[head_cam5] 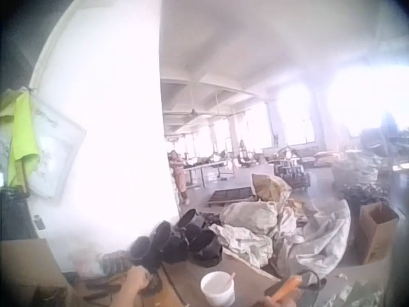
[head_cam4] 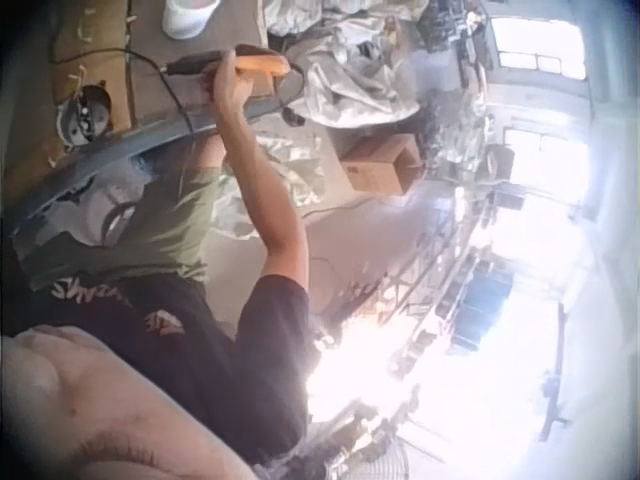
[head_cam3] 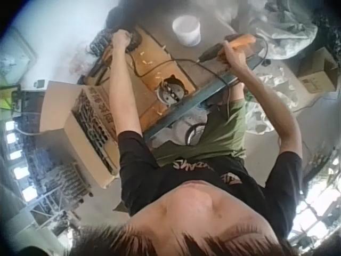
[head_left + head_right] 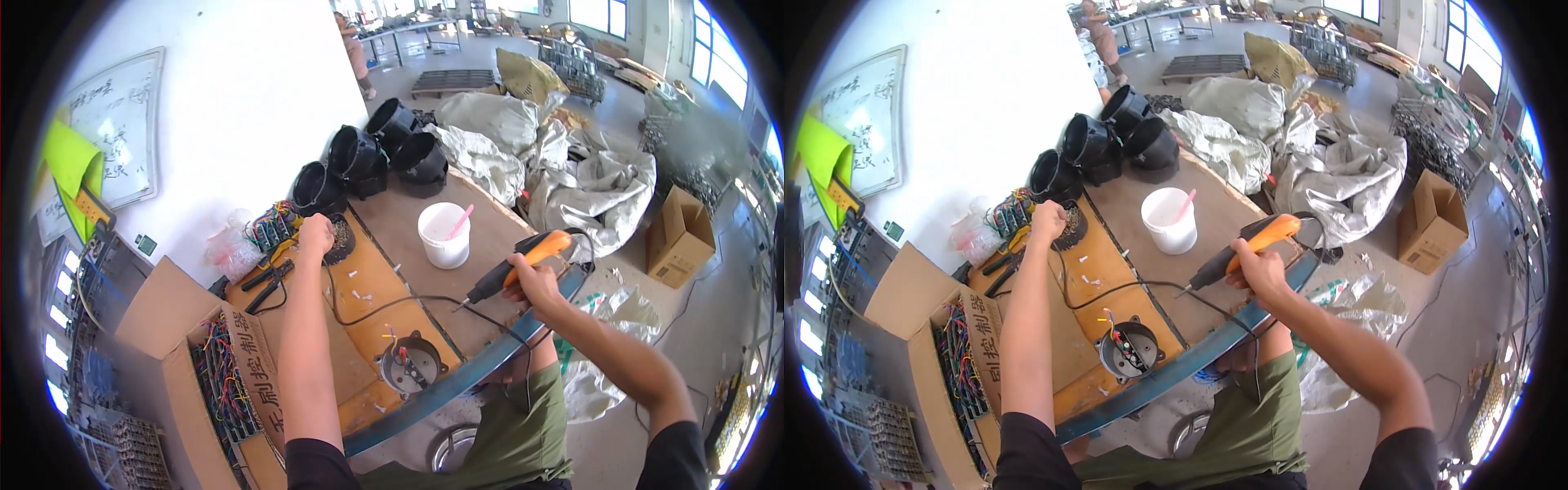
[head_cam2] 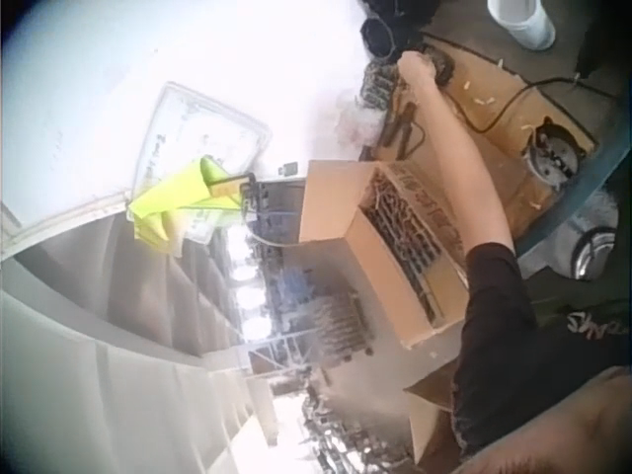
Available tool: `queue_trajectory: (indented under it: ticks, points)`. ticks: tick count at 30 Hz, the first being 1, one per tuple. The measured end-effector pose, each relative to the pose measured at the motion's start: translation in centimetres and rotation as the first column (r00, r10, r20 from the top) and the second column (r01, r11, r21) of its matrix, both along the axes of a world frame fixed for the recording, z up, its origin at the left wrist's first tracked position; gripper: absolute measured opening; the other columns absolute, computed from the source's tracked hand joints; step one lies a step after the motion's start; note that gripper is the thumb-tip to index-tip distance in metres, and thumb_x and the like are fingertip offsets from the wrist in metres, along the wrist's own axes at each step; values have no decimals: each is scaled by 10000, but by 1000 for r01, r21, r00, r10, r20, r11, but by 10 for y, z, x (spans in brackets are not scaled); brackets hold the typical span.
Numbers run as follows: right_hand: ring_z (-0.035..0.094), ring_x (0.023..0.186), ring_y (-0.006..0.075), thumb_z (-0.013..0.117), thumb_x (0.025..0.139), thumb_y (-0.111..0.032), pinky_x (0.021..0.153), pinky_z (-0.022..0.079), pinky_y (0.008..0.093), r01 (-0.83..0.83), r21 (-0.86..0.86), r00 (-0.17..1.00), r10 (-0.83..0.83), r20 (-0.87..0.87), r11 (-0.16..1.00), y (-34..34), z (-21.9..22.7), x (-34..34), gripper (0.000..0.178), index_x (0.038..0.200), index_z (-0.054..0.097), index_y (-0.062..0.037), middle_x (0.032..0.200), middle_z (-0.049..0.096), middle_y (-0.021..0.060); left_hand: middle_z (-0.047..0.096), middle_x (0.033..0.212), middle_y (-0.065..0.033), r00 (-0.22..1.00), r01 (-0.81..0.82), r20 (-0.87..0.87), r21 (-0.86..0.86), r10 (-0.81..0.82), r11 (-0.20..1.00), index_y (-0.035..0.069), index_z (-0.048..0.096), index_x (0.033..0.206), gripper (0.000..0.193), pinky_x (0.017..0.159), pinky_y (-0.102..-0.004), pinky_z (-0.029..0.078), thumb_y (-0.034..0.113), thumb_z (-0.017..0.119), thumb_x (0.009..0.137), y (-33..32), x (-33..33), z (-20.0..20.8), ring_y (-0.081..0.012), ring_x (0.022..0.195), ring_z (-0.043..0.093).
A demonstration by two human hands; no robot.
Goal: The person assembles electronic controller units by applying adhesive from a cup using a small stick to a circuit board and housing, and then using an electric screwdriver to fasten them together.
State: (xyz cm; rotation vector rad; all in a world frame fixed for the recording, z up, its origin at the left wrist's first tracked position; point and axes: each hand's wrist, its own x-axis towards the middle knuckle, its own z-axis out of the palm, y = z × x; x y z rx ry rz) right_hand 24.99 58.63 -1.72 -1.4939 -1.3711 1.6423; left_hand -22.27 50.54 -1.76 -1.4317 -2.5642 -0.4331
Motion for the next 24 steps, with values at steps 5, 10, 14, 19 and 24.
queue_trajectory:
  ticks: [5, 10, 14, 19, 24]
  points:
    - [658, 618, 154, 584, 954, -375, 561, 508, 273, 38, 463, 964, 89, -250, 886, -24, 70, 61, 397, 922, 669, 11, 757, 701, 129, 702, 807, -199, 993, -67, -68, 307, 92, 949, 84, 766, 750, 98, 763, -426, 571, 30, 694, 710, -4, 13, 24, -386, 802, 695]
    - [631, 952, 222, 554, 953, -329, 871, 501, 364, 92, -190, 185, -205, -961, 977, -59, 98, 26, 396, 1194, 586, -16, 1108, 665, 150, 682, 773, -46, 100, -769, 769, 462, -631, 442, 16, 691, 968, 76, 532, -229, 462, 77, 658, 937, -49, 12, 37, -109, 603, 596]
    - [506, 723, 163, 553, 958, -258, 720, 437, 330, 307, -32, 199, -97, -975, 951, -83, 106, 17, 345, 1199, 556, -12, 923, 613, 77, 573, 803, -42, -249, -861, 313, 363, -917, 358, -18, 616, 1017, 111, 638, -259, 447, 88, 610, 983, -112, 146, 71, -131, 706, 519]
    - [463, 635, 125, 700, 854, -305, 666, 392, 299, 346, 566, 495, 367, -788, 748, -142, 111, 33, 586, 1273, 438, 10, 712, 490, 10, 514, 811, -34, -222, -808, 409, 431, -885, 402, -3, 586, 1118, 197, 641, -267, 407, 164, 552, 1020, -233, 335, 59, -138, 694, 458]
    - [504, 629, 81, 767, 834, -488, 609, 358, 252, -119, 598, 111, 609, -785, 792, -166, 101, 49, 1034, 1522, 216, 52, 719, 563, -49, 572, 809, -38, -588, -743, 412, 63, -696, 666, 18, 645, 1007, 188, 610, -256, 378, 188, 565, 1010, -276, 423, 14, -131, 691, 463]
